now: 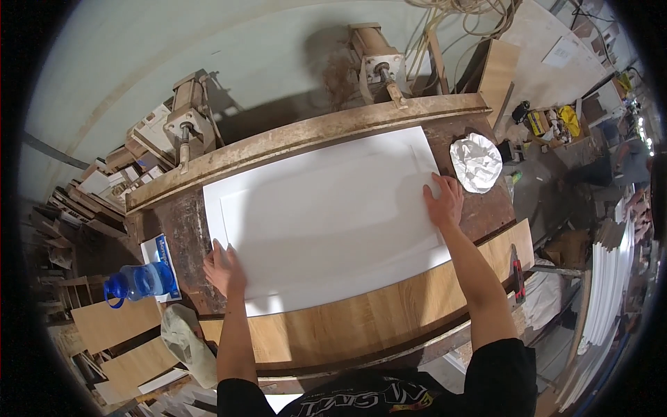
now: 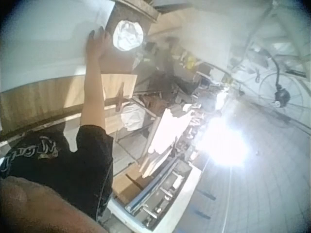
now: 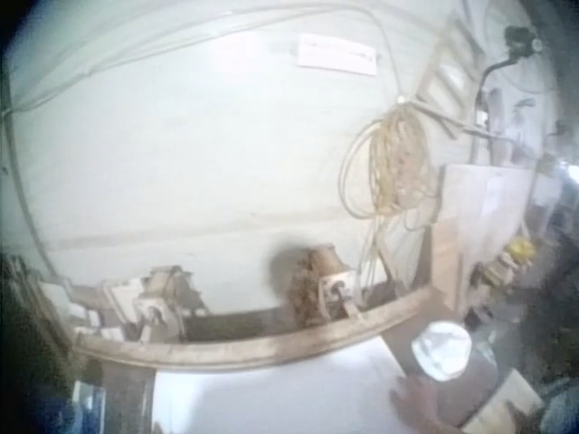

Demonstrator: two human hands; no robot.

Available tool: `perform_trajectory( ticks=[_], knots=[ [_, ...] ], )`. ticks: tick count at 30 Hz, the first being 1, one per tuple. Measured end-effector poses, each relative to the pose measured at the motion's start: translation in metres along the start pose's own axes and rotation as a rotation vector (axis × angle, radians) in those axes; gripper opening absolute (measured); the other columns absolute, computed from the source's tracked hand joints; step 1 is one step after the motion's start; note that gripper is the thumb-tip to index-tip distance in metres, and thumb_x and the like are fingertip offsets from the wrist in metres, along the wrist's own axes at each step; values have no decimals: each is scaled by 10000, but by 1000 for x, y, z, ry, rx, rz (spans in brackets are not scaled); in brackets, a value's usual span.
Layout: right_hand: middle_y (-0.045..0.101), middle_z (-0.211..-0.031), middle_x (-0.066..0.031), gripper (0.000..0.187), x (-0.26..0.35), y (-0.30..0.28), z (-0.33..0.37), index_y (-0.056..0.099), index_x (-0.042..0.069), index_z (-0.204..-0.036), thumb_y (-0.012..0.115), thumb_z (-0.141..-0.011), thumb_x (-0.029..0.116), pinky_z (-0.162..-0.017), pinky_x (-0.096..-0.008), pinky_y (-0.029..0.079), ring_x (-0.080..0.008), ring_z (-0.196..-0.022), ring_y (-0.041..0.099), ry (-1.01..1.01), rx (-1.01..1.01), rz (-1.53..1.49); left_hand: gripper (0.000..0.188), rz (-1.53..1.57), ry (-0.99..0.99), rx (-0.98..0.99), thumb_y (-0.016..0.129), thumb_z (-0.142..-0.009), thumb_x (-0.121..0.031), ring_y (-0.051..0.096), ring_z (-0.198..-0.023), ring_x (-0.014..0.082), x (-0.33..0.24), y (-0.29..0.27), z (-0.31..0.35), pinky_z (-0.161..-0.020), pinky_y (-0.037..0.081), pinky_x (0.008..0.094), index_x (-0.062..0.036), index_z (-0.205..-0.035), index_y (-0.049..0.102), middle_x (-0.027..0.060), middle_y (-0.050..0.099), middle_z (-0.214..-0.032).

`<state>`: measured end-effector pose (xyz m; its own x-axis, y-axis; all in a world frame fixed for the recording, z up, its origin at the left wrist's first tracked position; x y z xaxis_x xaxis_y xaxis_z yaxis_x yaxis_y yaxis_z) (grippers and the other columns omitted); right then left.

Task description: The recorder is moving and organizing white finished cabinet doors on a workbench and around the workshop area.

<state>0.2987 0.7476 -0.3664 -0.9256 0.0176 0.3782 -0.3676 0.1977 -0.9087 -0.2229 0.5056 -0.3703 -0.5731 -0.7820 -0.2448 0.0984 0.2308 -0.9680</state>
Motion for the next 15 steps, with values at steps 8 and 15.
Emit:
perform_trajectory(
  ticks=[8, 15],
  knots=[
    [572, -1256, -62, 405, -6, 2, -3, 668, 192, -1241, 713, -872, 353, -1077, -443, 383, -272, -1235, 503, -14, -10, -19, 522, -10, 32, -36, 576, -979, -421, 471, -1230, 314, -5, -1, -1, -1078, 338, 487, -194, -1448, 551, 129, 532, -1271],
    [587, -1235, -109, 416, 9, 2, 0, 676, 148, -1235, 731, -855, 307, -1045, -452, 411, -320, -1189, 521, -48, -24, -41, 508, 9, 72, -82, 591, -971, -413, 486, -1205, 342, 14, -1, -1, -1051, 366, 494, -197, -1430, 572, 173, 543, -1272]
  ],
)
Point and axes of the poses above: each hand's wrist, its own z-axis away from the middle knuckle, its own y-axis out of the palm, x = y × z, the point moved 4 cm from there along -z, towards the middle knuckle
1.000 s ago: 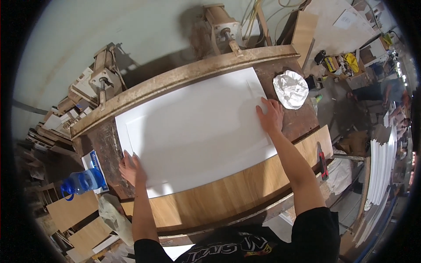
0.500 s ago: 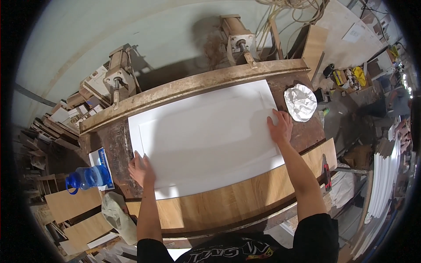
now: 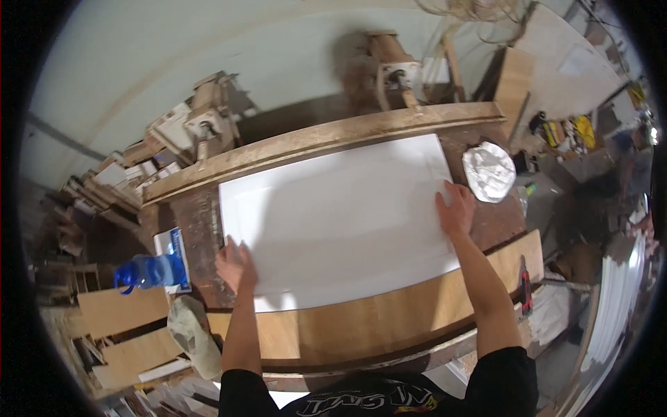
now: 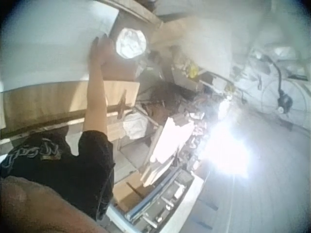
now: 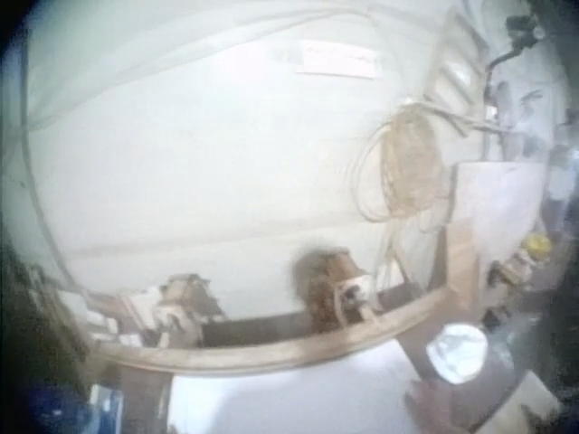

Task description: The recorder is moving and organizing white finished cabinet doors on a workbench and around the workshop area.

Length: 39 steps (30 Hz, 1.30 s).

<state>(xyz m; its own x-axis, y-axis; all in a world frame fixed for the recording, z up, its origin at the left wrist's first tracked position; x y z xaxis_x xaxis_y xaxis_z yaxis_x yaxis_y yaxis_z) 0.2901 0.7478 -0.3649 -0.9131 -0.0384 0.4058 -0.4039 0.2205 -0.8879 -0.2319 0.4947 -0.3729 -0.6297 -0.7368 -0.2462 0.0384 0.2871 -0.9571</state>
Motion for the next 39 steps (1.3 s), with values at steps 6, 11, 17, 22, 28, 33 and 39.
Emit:
perform_trajectory(
  ticks=[6, 11, 17, 22, 28, 33, 39],
  knots=[
    [590, -1222, -112, 423, -15, 3, 2, 660, 143, -1253, 727, -856, 272, -1017, -467, 431, -332, -1190, 534, -28, -24, 44, 523, 3, -18, 39, 610, -948, -444, 482, -1219, 330, -4, 12, -2, -1069, 349, 504, -247, -1431, 570, 152, 549, -1264],
    [575, -1255, -98, 427, -5, 5, -1, 646, 173, -1272, 712, -868, 298, -1059, -486, 396, -319, -1233, 512, -1, 5, 67, 550, 55, -71, 92, 571, -960, -493, 446, -1249, 307, 4, 8, -3, -1117, 290, 486, -270, -1462, 534, 121, 512, -1304],
    [566, -1301, -106, 435, -8, 11, -1, 634, 173, -1281, 702, -874, 311, -1075, -487, 385, -331, -1254, 496, -2, 23, 85, 553, 63, -49, 85, 570, -961, -483, 446, -1251, 307, 6, 11, -2, -1114, 295, 482, -253, -1462, 535, 119, 513, -1294],
    [584, -1270, -123, 411, -7, 1, 0, 636, 128, -1266, 690, -890, 287, -1071, -469, 389, -340, -1237, 507, 11, 15, 48, 554, 43, -42, 65, 574, -957, -478, 449, -1244, 311, 3, 5, -1, -1110, 299, 481, -250, -1460, 538, 121, 518, -1286],
    [567, -1316, -120, 462, -5, 4, 2, 602, 159, -1323, 686, -896, 313, -1098, -488, 369, -341, -1276, 485, 25, 105, 49, 564, 6, -62, 35, 601, -932, -487, 458, -1275, 343, 8, 15, -1, -1099, 320, 520, -258, -1443, 540, 147, 525, -1327],
    [572, -1359, -195, 565, -69, 42, -36, 572, 31, -1368, 682, -911, 344, -1095, -433, 391, -352, -1280, 515, 139, 205, -233, 581, 151, -107, 233, 646, -877, -474, 577, -1197, 411, 40, 21, -61, -1012, 461, 485, -113, -1331, 620, 210, 614, -1297],
    [669, -1212, -153, 518, -96, 62, -73, 629, -9, -1305, 655, -919, 336, -1006, -364, 442, -283, -1153, 602, 326, 419, -575, 488, 742, -243, 464, 625, -902, -386, 633, -1152, 317, 51, 43, -88, -995, 468, 409, -14, -1209, 701, 185, 699, -1202]
  ],
)
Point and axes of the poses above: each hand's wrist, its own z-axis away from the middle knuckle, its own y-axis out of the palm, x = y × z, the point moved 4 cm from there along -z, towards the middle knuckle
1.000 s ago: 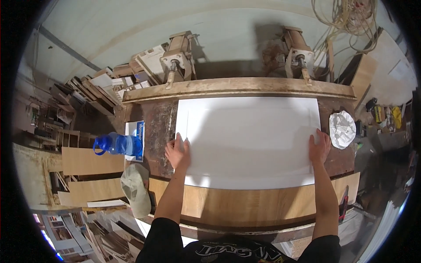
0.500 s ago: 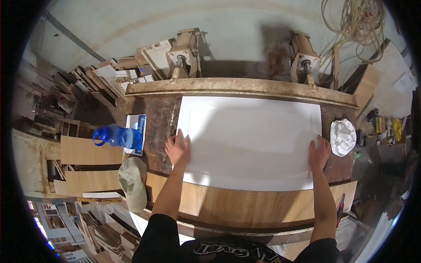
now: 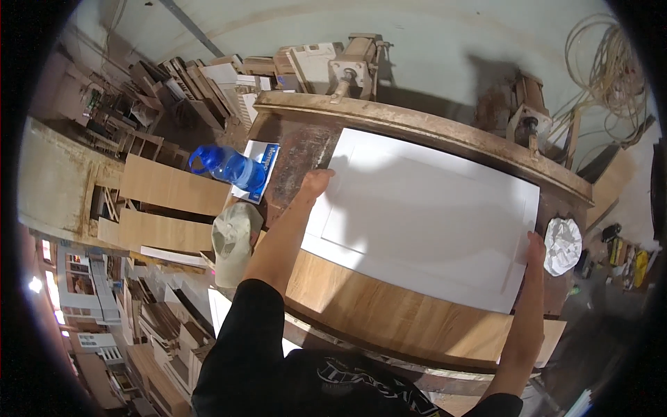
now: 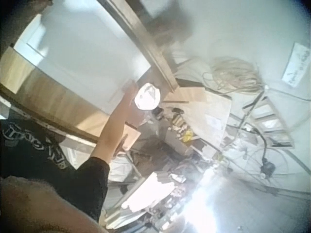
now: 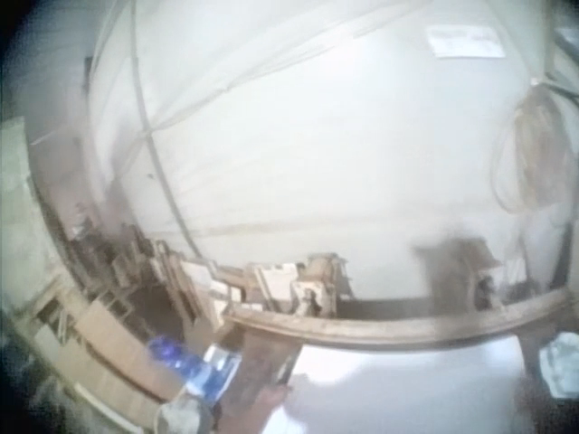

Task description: The recorder is moving and organizing white finished cabinet doors on a workbench and around the workshop area.

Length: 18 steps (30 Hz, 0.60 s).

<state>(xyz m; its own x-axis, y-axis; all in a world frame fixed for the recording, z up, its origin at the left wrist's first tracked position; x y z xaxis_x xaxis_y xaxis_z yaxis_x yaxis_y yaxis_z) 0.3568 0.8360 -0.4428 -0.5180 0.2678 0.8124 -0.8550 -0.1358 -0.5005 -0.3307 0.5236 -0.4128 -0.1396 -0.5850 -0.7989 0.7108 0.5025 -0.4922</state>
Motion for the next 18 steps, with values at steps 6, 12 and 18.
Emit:
perform_trajectory(
  ticks=[6, 12, 18],
  knots=[
    [630, -1280, -102, 588, 30, -33, 44, 588, -5, -1330, 608, -941, 434, -1019, -359, 413, -215, -1182, 571, -3, 118, -408, 466, 422, -143, -35, 596, -944, -346, 631, -1095, 233, -32, -44, 65, -955, 484, 342, 6, -1237, 683, 132, 691, -1208],
    [593, -1316, -42, 656, 88, -124, 212, 536, 116, -1392, 531, -963, 612, -1050, -413, 345, -182, -1243, 516, 9, -22, -520, 499, 621, -83, 19, 527, -1009, -451, 580, -1096, 162, -77, -113, 197, -979, 432, 360, -55, -1297, 627, 59, 656, -1194],
    [659, -1176, -17, 663, 66, -181, 348, 567, 149, -1295, 423, -968, 708, -898, -368, 491, -176, -1102, 636, 16, 171, -536, 496, 717, -114, 191, 468, -1049, -467, 675, -830, 165, -25, -168, 324, -828, 552, 330, -33, -1231, 623, 42, 691, -965]
  ],
)
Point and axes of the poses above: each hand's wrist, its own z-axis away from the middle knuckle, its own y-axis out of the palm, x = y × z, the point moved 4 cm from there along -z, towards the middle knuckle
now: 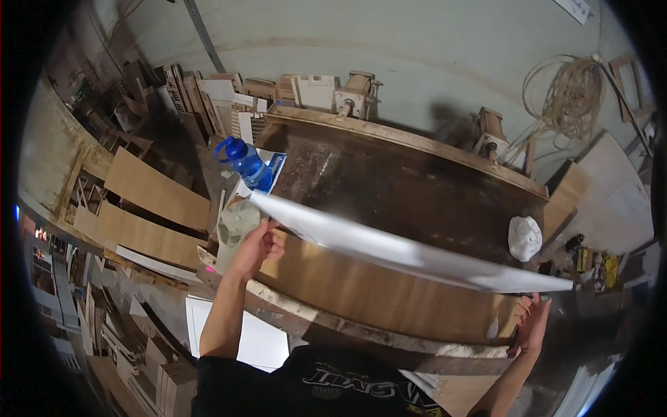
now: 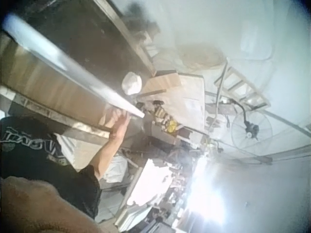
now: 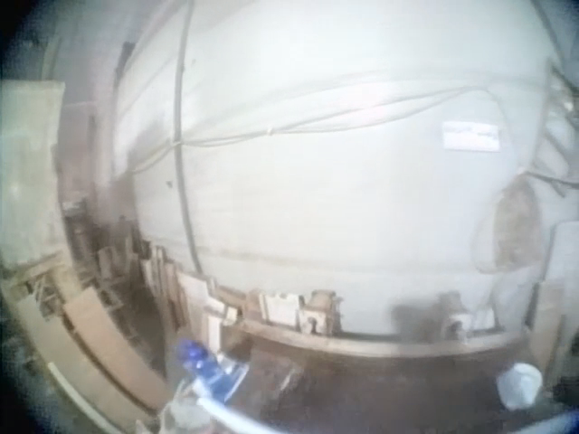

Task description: The recorder is moving and organizing white finished cabinet doors on a workbench and around the workshop area.

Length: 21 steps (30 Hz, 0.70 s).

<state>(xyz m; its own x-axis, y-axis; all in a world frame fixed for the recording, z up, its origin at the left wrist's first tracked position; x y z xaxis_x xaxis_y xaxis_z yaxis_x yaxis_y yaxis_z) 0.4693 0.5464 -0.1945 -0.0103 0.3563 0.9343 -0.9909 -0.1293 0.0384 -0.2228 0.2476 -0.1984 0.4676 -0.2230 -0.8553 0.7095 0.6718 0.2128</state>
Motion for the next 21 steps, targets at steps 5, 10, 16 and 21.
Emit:
perform_trajectory(
  ticks=[5, 10, 16, 21],
  knots=[
    [686, -1177, -147, 758, -26, -2, 90, 577, -14, -1328, 376, -1014, 645, -964, -342, 512, -245, -1095, 649, 102, -57, -334, 579, 145, -126, 73, 495, -1040, -431, 646, -1128, 218, 33, -35, 86, -952, 538, 328, 16, -1407, 521, 128, 635, -1311],
    [691, -1180, -69, 557, -108, -12, 135, 614, 52, -1290, 469, -1026, 521, -889, -327, 511, -170, -1028, 650, 259, 168, 57, 636, -160, -191, 221, 534, -999, -277, 458, -1356, 220, 113, -63, 124, -1111, 360, 311, -6, -1542, 343, 146, 452, -1521],
    [628, -1293, -56, 473, -182, -16, 172, 573, 40, -1350, 551, -962, 310, -1048, -325, 417, -209, -1176, 585, 113, 16, 133, 713, -258, -166, 208, 600, -928, -192, 364, -1430, 269, 189, -97, 151, -1169, 286, 351, -10, -1557, 316, 163, 394, -1558],
    [608, -1306, -80, 499, -212, -23, 194, 532, 22, -1382, 565, -928, 226, -1030, -333, 445, -203, -1188, 576, 122, -7, 28, 704, -354, 37, 163, 660, -922, -152, 483, -1327, 257, 207, -120, 180, -1034, 458, 369, -103, -1558, 361, 118, 501, -1470]
  ],
)
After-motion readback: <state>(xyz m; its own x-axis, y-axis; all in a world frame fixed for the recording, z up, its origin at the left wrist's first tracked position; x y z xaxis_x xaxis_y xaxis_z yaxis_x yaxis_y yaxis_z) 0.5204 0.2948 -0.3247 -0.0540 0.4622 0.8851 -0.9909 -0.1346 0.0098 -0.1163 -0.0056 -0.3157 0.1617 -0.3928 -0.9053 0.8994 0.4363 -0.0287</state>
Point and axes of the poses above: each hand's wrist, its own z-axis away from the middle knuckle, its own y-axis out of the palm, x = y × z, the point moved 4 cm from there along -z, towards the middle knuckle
